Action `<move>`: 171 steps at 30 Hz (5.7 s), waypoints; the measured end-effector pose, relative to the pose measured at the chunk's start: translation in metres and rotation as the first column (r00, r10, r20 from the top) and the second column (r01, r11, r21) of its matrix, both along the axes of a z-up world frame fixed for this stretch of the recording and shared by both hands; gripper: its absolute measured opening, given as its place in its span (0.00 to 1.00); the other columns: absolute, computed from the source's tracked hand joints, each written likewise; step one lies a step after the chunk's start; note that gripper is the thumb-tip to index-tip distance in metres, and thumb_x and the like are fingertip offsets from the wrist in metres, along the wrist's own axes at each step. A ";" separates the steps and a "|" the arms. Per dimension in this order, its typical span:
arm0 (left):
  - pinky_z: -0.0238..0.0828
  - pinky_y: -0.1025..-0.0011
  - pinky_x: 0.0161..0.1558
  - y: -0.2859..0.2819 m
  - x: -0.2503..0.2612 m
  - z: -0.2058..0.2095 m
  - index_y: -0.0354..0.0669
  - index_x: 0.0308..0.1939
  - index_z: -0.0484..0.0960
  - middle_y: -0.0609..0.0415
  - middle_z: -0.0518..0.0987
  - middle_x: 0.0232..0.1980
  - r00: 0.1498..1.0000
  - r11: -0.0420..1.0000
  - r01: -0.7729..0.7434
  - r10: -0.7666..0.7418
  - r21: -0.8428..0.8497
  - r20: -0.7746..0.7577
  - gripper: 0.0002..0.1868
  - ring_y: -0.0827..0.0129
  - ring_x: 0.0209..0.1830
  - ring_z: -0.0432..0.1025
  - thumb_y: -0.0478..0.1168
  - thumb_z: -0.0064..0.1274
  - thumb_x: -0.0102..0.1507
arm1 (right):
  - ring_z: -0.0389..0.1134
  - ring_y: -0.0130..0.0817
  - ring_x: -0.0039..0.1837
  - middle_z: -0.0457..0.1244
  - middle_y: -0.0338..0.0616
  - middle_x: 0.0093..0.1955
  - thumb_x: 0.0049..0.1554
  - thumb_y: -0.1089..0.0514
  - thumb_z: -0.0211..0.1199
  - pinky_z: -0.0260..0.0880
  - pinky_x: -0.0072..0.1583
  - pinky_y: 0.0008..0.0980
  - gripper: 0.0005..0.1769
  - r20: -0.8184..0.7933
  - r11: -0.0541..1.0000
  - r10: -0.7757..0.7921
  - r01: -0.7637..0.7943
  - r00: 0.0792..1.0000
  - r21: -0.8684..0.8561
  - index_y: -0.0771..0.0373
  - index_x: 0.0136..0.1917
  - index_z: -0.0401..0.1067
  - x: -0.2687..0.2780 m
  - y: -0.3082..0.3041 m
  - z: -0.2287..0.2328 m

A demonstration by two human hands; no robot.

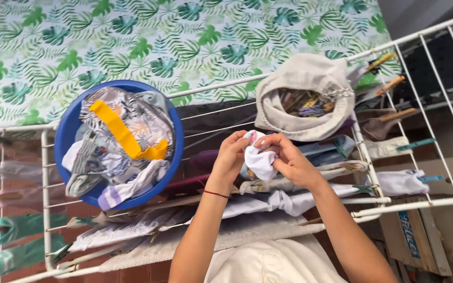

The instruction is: Hanging various laundry items such as socks, underwear, and shorts on a drying rack using clothespins.

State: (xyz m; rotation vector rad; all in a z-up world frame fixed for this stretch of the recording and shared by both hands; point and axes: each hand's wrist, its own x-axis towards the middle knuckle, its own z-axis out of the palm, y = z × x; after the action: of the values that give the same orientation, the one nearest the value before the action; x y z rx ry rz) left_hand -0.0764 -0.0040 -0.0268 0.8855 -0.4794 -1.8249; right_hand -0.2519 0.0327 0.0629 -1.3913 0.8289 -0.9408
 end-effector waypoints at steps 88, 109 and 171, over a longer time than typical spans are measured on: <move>0.75 0.73 0.39 0.016 -0.460 0.209 0.45 0.40 0.84 0.54 0.82 0.31 0.668 0.173 0.729 0.033 -0.662 0.744 0.09 0.63 0.34 0.80 0.28 0.58 0.58 | 0.65 0.26 0.46 0.66 0.46 0.50 0.62 0.60 0.52 0.67 0.45 0.24 0.15 -0.066 0.660 -0.744 0.747 0.664 0.081 0.68 0.61 0.67 -0.533 0.159 0.031; 0.76 0.65 0.42 0.034 -0.488 0.143 0.42 0.43 0.80 0.49 0.80 0.40 0.662 0.189 0.721 0.095 -0.667 0.743 0.12 0.55 0.40 0.78 0.24 0.53 0.59 | 0.58 0.26 0.46 0.50 0.42 0.55 0.61 0.67 0.52 0.70 0.42 0.27 0.30 -0.266 0.602 -0.775 0.798 0.573 -0.036 0.66 0.76 0.55 -0.558 0.202 0.017; 0.73 0.60 0.49 -0.020 -0.505 0.083 0.49 0.38 0.82 0.54 0.83 0.38 0.351 0.015 0.936 0.016 -0.352 0.936 0.07 0.58 0.48 0.75 0.37 0.55 0.56 | 0.67 0.50 0.41 0.58 0.47 0.53 0.51 0.56 0.71 0.68 0.43 0.47 0.32 -0.692 0.596 -0.710 0.636 0.131 -0.491 0.59 0.63 0.57 -0.472 0.094 0.035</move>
State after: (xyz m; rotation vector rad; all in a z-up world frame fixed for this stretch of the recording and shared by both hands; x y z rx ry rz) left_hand -0.5810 -0.0237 0.0558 0.4454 -2.6376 -1.0881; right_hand -0.7235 0.1265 0.0975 -1.5299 2.4303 -0.8840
